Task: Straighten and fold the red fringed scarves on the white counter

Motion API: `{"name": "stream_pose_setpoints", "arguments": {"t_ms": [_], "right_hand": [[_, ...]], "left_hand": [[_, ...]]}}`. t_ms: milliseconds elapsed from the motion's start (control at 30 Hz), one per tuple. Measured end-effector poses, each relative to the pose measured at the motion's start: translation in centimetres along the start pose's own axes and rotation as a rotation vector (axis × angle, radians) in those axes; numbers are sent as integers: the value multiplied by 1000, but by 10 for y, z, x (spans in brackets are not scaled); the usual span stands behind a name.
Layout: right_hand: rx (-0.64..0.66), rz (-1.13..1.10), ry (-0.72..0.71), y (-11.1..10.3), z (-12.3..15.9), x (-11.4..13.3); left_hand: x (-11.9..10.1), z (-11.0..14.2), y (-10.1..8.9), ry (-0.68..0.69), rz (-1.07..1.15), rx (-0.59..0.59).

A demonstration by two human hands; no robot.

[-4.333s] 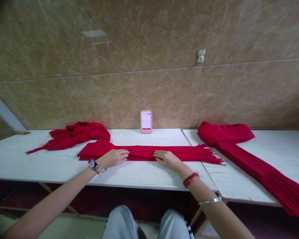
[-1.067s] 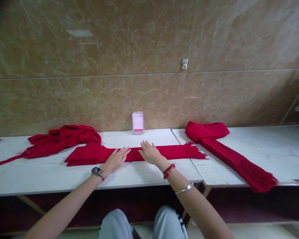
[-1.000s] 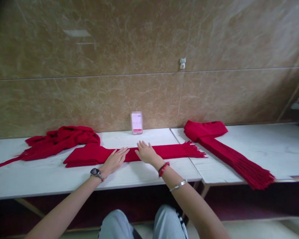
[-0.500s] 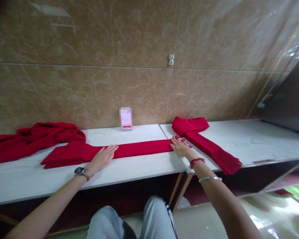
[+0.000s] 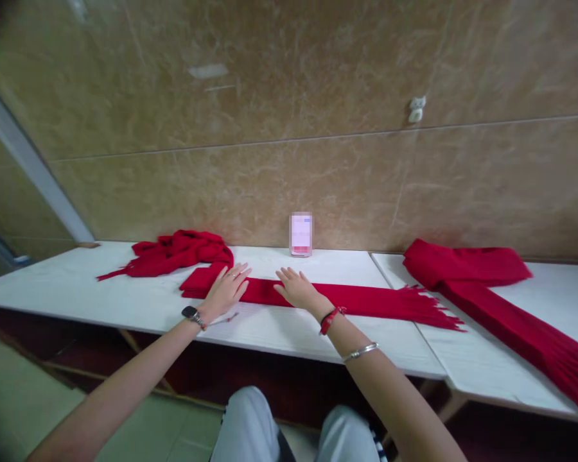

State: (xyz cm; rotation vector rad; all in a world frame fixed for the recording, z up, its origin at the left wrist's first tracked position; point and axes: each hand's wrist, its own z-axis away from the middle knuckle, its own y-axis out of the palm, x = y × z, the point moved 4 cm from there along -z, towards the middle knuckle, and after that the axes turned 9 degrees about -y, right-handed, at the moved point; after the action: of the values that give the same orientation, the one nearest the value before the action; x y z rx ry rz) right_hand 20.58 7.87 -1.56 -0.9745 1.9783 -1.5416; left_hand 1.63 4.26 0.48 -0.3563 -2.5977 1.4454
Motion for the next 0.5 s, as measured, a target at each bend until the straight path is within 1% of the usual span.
{"name": "stream_pose_setpoints", "arguments": {"t_ms": [100, 167, 200, 233, 267, 300, 333, 400, 433, 500], "right_hand": [[36, -50, -113, 19, -22, 19], [57, -50, -152, 30, -27, 22], [63, -46, -158, 35, -27, 22], [66, -43, -158, 38, -27, 21], [69, -41, -157, 40, -26, 20], [72, -43, -155, 42, -26, 19], [76, -44, -152, 43, -25, 18], [84, -50, -147, 43, -25, 18], [88, -57, -142, 43, -25, 17], [95, -73, -129, 43, -25, 17]], "left_hand": [[79, 9, -18, -250, 53, -60], [130, 19, -22, -428, 148, -64], [152, 25, -20, -521, 219, -26], [168, 31, -16, -599, 301, 28], [179, 36, -12, -650, 382, 88], [184, 41, -8, -667, 458, 153], [184, 44, -5, -649, 524, 214], [173, 49, 0, -559, 609, 296], [167, 50, 2, -519, 625, 304], [156, 53, 4, -489, 628, 264]]}}
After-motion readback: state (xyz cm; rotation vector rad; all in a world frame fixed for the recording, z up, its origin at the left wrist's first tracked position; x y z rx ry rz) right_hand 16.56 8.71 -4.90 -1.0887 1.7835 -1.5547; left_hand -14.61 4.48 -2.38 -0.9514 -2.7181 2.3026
